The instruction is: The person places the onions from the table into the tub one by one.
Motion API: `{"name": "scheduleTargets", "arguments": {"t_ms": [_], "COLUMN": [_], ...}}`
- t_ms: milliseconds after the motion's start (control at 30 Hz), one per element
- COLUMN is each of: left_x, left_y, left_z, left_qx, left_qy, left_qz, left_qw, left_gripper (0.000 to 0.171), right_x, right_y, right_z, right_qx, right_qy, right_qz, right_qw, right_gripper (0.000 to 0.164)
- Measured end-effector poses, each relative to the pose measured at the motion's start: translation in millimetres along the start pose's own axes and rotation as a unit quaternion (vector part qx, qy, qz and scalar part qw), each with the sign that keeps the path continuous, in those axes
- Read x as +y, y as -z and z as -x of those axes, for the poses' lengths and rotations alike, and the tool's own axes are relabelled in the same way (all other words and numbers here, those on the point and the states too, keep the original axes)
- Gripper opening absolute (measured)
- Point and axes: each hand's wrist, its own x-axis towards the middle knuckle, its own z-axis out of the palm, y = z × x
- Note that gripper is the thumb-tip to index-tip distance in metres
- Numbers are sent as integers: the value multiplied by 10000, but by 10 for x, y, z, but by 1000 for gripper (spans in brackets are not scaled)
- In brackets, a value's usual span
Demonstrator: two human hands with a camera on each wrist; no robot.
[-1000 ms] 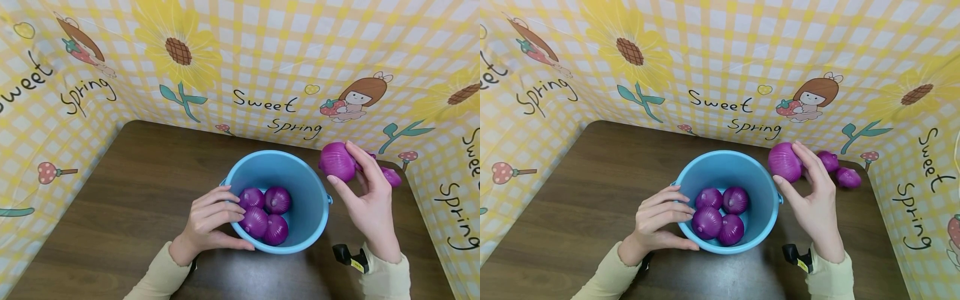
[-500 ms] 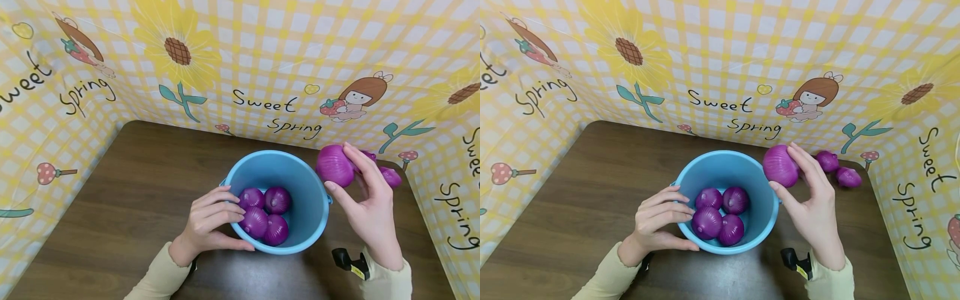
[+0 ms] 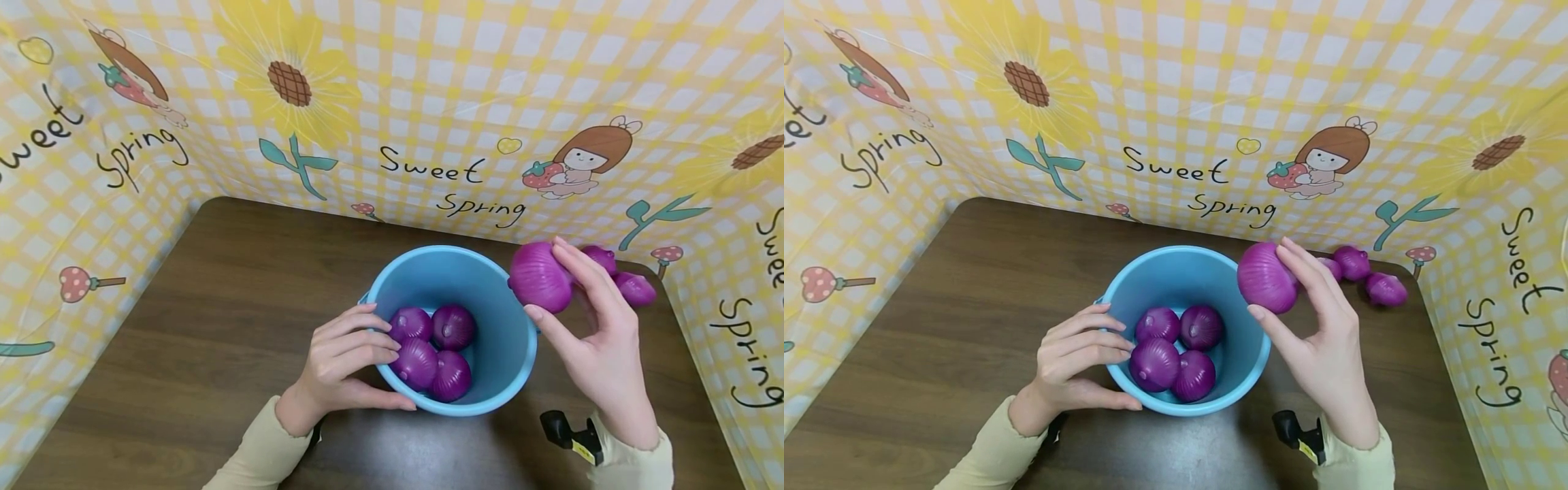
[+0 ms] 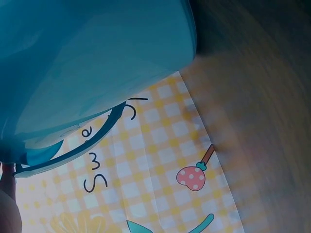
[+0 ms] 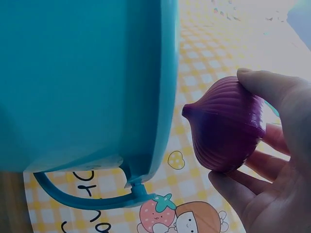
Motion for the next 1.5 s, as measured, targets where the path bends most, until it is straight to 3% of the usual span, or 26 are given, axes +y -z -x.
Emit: {"name": "scheduleTargets", "arguments": {"t_ms": [400, 600, 833, 1067, 1500], "left_x": [-5, -8, -13, -7, -4], "left_y": [-2, -2, -3, -5, -4], "left_z": [5, 7, 4, 2, 3], "left_qx": [-22, -15, 11, 45, 70], "left_qy": [22, 47, 26, 1, -21], "left_qz": [17, 22, 15, 38, 22], "left_qw": [10000, 10000, 10000, 10000, 10000], "left_gripper": [52, 52, 52, 53, 53], "right_x": [-222, -200, -171, 35, 95], "right_y": [-82, -138, -197, -236, -293], "right_z": [-23, -10, 35, 126, 186], "right_qx": [-301, -470, -744, -873, -1089], "right_qy": [347, 547, 433, 461, 497], "right_qz": [141, 154, 111, 275, 306], "right_qw": [9988, 9973, 9962, 9947, 9923], "right_gripper": [58, 60, 62, 64, 67]}}
